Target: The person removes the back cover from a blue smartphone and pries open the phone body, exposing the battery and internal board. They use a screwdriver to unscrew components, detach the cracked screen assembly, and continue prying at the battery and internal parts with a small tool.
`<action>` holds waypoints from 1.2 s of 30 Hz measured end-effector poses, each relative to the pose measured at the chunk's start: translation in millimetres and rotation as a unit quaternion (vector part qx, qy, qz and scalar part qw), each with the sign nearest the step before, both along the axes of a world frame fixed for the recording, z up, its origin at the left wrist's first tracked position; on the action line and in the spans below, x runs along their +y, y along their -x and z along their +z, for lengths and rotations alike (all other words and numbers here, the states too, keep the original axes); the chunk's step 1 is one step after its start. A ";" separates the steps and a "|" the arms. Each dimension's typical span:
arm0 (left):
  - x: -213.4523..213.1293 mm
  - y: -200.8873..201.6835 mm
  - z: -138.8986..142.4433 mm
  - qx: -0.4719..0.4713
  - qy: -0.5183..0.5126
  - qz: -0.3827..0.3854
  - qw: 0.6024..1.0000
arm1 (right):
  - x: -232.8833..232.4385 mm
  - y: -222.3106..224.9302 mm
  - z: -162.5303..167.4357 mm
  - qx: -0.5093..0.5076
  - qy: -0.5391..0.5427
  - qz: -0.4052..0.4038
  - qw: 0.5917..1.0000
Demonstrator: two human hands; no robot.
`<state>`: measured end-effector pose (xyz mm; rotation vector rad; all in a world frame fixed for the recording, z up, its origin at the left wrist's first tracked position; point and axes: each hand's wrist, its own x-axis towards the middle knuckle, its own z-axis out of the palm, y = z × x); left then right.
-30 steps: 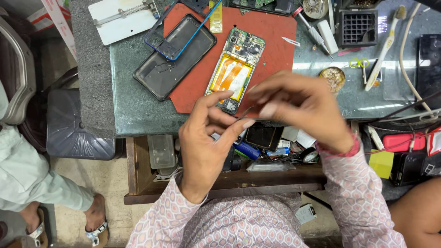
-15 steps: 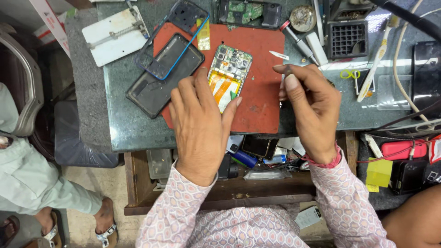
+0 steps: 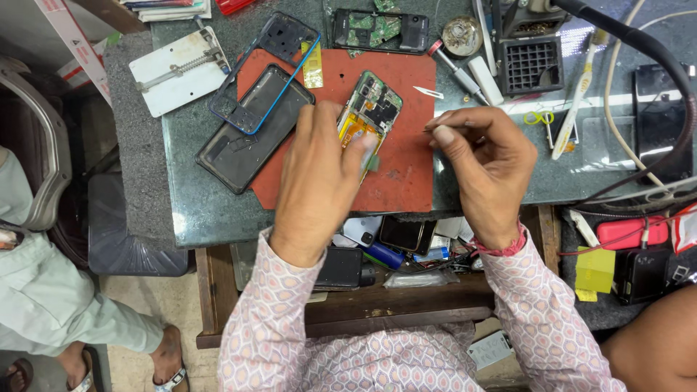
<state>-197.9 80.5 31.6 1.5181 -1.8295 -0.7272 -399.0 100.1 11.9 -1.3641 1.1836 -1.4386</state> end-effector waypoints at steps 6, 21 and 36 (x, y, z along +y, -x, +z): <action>4.0 -14.3 -5.7 0.196 -0.109 -0.101 0.969 | 7.3 2.9 -1.4 -0.057 0.041 -0.031 0.997; 36.9 -10.6 -40.9 0.389 -0.086 -0.163 0.903 | 21.5 -7.3 -2.2 0.036 0.087 -0.038 0.995; 40.1 -9.7 -42.7 0.328 -0.074 -0.139 0.931 | 20.7 -4.3 -16.9 0.051 0.079 -0.056 0.994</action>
